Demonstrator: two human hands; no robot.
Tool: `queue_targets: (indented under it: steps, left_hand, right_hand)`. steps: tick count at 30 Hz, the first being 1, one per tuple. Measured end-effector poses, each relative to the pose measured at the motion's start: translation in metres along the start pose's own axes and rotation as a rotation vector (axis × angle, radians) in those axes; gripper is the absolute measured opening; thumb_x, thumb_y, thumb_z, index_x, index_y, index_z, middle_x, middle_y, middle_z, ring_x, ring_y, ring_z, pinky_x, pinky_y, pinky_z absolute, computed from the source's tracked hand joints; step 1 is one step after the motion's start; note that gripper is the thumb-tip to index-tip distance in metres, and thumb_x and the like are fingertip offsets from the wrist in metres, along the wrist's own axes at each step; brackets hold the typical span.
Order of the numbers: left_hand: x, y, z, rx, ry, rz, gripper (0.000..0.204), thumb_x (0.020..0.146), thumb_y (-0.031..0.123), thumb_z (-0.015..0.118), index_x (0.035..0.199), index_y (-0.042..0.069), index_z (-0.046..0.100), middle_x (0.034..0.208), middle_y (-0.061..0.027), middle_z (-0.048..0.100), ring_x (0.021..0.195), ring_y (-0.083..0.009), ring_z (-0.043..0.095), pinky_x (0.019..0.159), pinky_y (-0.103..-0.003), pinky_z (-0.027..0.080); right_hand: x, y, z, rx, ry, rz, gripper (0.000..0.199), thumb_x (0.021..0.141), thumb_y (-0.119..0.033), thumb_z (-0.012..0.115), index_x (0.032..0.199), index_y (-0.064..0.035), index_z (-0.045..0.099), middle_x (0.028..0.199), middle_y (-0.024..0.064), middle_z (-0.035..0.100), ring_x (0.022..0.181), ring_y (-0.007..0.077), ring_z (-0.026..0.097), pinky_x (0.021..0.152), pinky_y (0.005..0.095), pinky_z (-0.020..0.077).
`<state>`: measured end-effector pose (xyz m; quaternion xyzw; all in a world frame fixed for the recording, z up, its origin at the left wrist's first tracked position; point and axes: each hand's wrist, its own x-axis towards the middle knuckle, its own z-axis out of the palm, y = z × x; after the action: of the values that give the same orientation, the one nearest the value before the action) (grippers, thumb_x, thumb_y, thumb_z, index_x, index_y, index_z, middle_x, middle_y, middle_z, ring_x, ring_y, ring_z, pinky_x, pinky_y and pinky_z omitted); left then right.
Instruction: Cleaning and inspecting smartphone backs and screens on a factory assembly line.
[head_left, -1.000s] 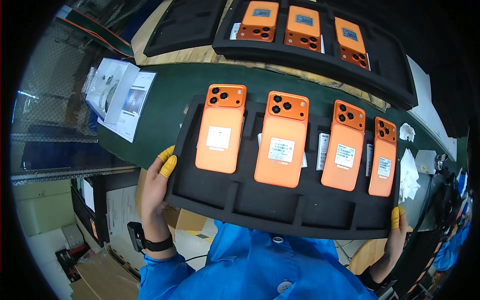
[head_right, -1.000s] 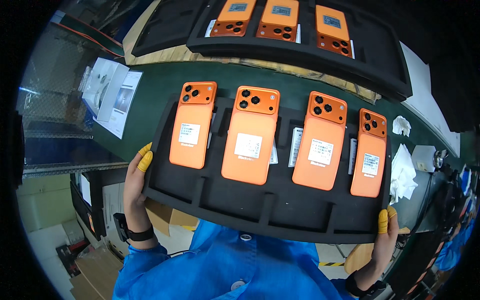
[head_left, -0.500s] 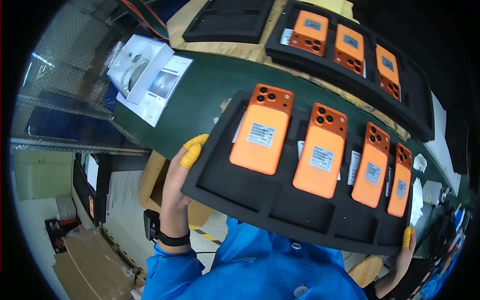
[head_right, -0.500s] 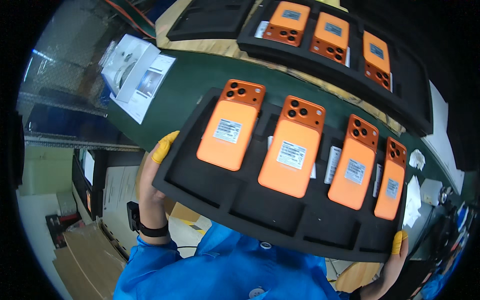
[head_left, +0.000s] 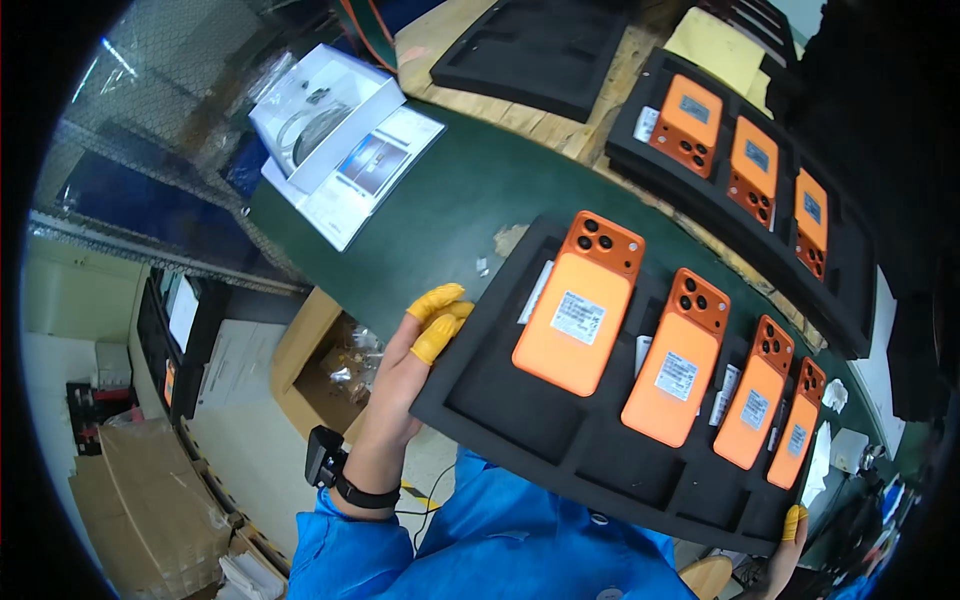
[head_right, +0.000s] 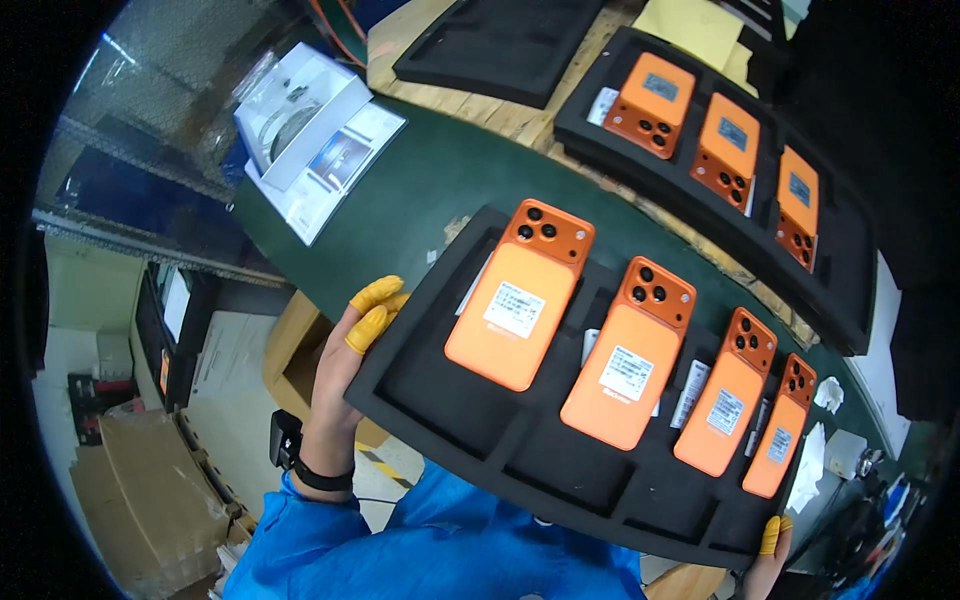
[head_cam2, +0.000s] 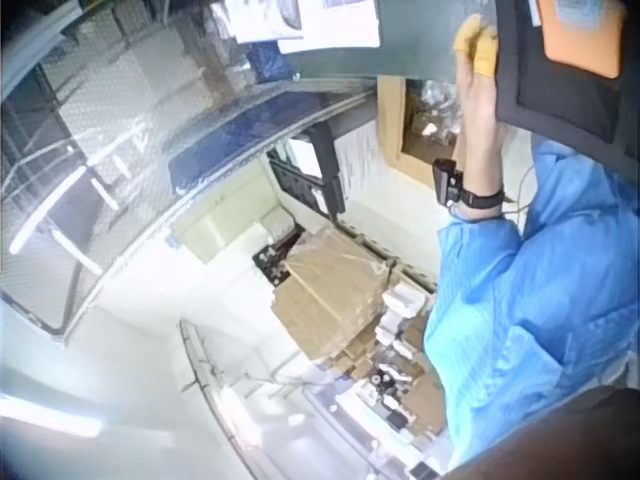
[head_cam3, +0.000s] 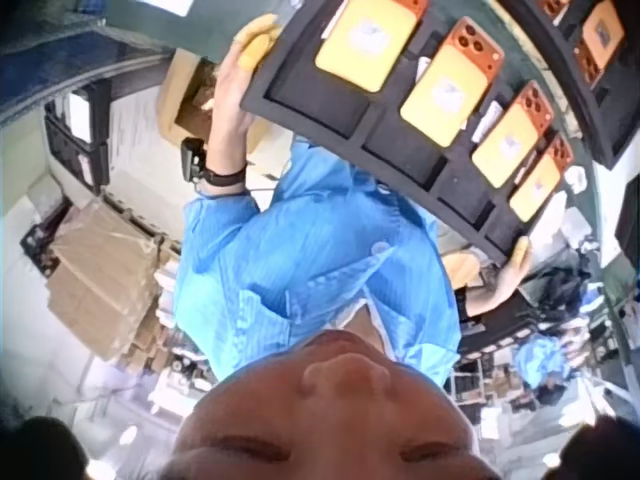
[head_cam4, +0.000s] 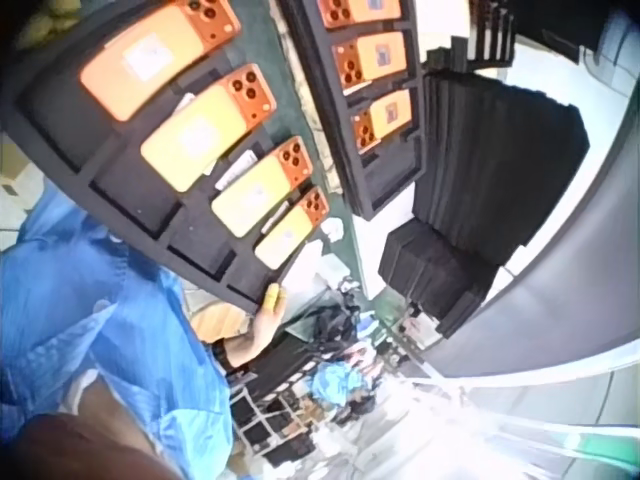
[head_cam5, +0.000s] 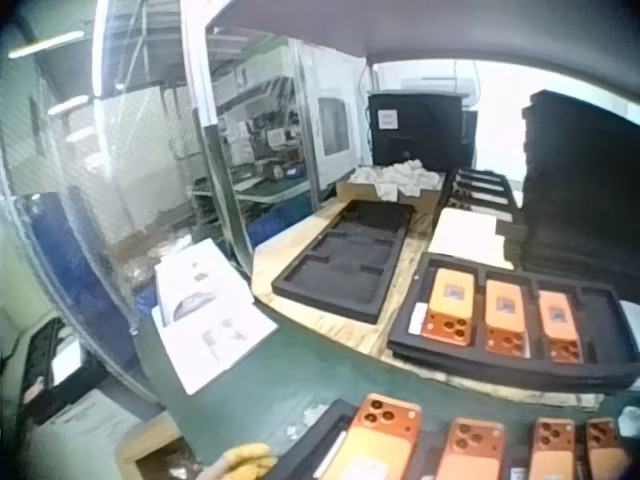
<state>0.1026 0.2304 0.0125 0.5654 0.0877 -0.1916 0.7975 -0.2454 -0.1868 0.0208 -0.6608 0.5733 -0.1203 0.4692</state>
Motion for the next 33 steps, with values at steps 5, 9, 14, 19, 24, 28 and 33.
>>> queue_targets:
  steps: [5,9,14,19,24,28,33]
  left_hand:
    - [0.027,-0.011,0.0,-0.056,-0.143,-0.304,0.046,0.094,0.017,0.054,0.134,-0.002,0.042,0.12,-0.0113,0.058,0.106,-0.0167,0.058,0.089,-0.026,0.047]
    - [-0.004,0.009,0.046,-0.08,-0.046,-0.202,0.033,0.091,0.012,0.055,0.12,-0.003,0.052,0.11,-0.0156,0.061,0.097,-0.0238,0.063,0.085,-0.035,0.052]
    - [-0.044,0.02,0.045,0.363,-0.075,-0.045,0.039,0.092,0.023,0.051,0.124,0.001,0.054,0.138,-0.0194,0.04,0.122,-0.0291,0.043,0.105,-0.04,0.032]
    - [-0.053,0.013,0.046,0.796,-0.157,0.617,0.045,0.09,0.022,0.052,0.128,-0.002,0.048,0.136,-0.0197,0.04,0.121,-0.031,0.043,0.104,-0.044,0.032]
    - [-0.058,0.02,0.074,0.794,-0.248,0.864,0.046,0.089,0.02,0.054,0.129,-0.002,0.047,0.136,-0.019,0.041,0.12,-0.0305,0.044,0.104,-0.043,0.033]
    - [-0.06,0.022,0.092,0.762,-0.381,0.969,0.048,0.088,0.018,0.055,0.13,-0.002,0.046,0.135,-0.0184,0.042,0.12,-0.03,0.044,0.103,-0.043,0.033]
    - [-0.072,0.023,0.125,0.745,-0.582,1.032,0.049,0.091,0.01,0.049,0.137,0.006,0.034,0.137,-0.0192,0.035,0.122,-0.0306,0.04,0.105,-0.045,0.031]
  right_hand:
    - [-0.001,0.027,0.007,0.135,-0.018,0.049,0.047,0.094,-0.017,0.056,0.134,0.0029,0.042,0.126,0.0118,0.051,0.112,0.0171,0.049,0.096,0.0282,0.0396]
    - [-0.012,0.002,0.049,0.1,0.024,0.021,0.051,0.088,-0.02,0.065,0.128,0.0059,0.047,0.122,0.013,0.056,0.111,0.0184,0.05,0.095,0.0294,0.0397]
    - [-0.018,-0.009,0.056,0.193,-0.12,-0.013,0.048,0.089,-0.024,0.064,0.125,0.0026,0.049,0.111,0.0098,0.061,0.099,0.0138,0.057,0.084,0.0265,0.0463]
    - [-0.033,-0.005,0.045,0.462,-0.202,-0.086,0.055,0.091,-0.03,0.061,0.128,0.0057,0.045,0.121,0.0169,0.056,0.108,0.0192,0.055,0.09,0.0296,0.0448]
    - [-0.032,-0.011,0.013,1.211,-0.398,-0.248,0.061,0.094,-0.046,0.048,0.133,0.0011,0.042,0.131,0.0113,0.052,0.117,0.0199,0.052,0.101,0.034,0.0415]
    - [-0.034,-0.022,-0.011,1.601,-0.44,-0.666,0.087,0.083,-0.069,0.04,0.135,0.0012,0.04,0.136,0.0149,0.047,0.124,0.0294,0.047,0.105,0.042,0.0358]
    - [-0.052,-0.053,-0.017,1.64,-0.055,-0.783,0.071,0.082,-0.05,0.062,0.134,-0.0047,0.041,0.136,0.012,0.046,0.125,0.026,0.045,0.105,0.0428,0.0351]
